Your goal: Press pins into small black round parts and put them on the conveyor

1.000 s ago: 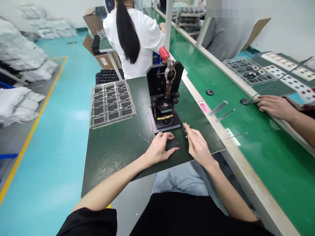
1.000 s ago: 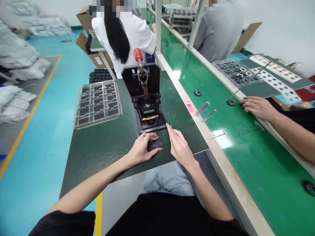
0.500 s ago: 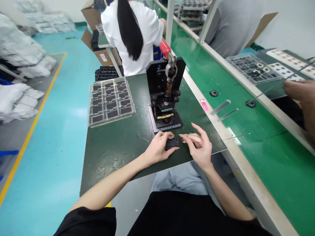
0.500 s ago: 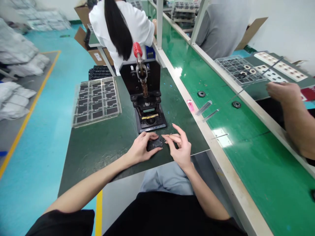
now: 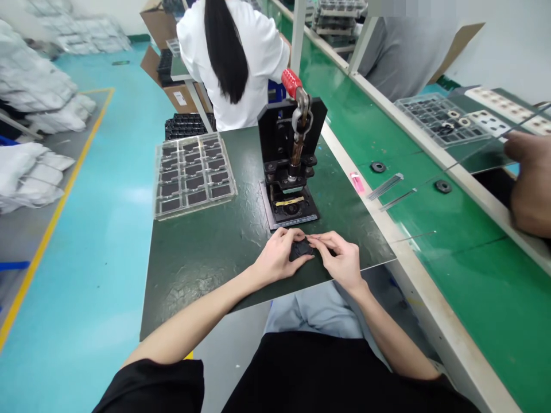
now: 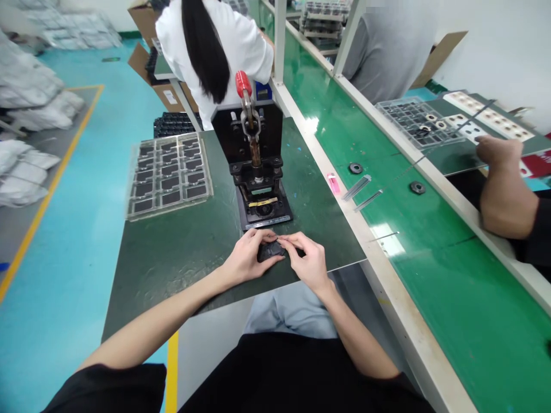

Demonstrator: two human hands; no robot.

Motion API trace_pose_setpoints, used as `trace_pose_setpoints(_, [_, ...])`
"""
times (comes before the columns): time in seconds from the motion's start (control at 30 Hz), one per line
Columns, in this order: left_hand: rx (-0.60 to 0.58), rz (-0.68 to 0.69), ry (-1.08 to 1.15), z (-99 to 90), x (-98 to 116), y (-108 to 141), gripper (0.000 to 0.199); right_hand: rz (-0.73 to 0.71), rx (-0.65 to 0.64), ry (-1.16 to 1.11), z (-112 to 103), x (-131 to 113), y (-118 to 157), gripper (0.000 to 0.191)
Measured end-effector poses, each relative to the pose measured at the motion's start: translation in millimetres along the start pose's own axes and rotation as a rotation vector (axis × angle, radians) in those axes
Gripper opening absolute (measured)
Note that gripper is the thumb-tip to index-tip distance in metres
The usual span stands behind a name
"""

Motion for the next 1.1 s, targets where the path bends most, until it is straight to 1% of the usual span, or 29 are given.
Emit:
trace_pose_setpoints(0.17, [-0.011,-0.023,-0.005,1.2,-1.9,-0.2,0.048,-0.084,0.007,0.101,0.3,-6.3,-2.5,0.016])
trace_pose_setpoints(0.3, [-0.019,-0.026,-0.006,1.6,-1.6,0.1,0.048,-0.125,-0.019,0.135,-0.1,-8.6,-4.7,0.015])
trace_pose_setpoints(0.47, [-0.002,-0.019,-0.003,1.1,-0.6,0.3,0.046,-0.214,-0.036,0.169,-2.5,-13.2,-3.0,0.014])
trace_pose_setpoints(0.73, [-0.012,-0.031,-0.015,2.2,-1.5,-0.2,0.046,-0.266,-0.057,0.227,7.6,-14.9,0.4,0.015])
trace_pose_setpoints(0.93, [0.002,-0.023,-0.004,1.5,-1.8,-0.8,0.045,-0.263,-0.062,0.213,6.8,-14.6,1.1,0.014])
trace_pose_setpoints(1.0, [0.002,-0.031,-0.003,1.6,-2.5,-1.3,0.044,-0.222,-0.048,0.176,4.3,-11.9,1.0,0.012])
trace_pose_setpoints(1.1, [0.006,-0.031,0.001,1.6,-2.3,-1.9,0.044,-0.115,0.016,0.124,-1.4,-2.9,-0.1,0.011])
Point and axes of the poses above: each hand's wrist, its own y-axis away from the middle knuckle, its own z-axis out of the palm, x = y × z, the point moved 7 cm from there along -y, towards the middle knuckle, and after that the axes turned 11 degrees about x, right-handed, at the moved point
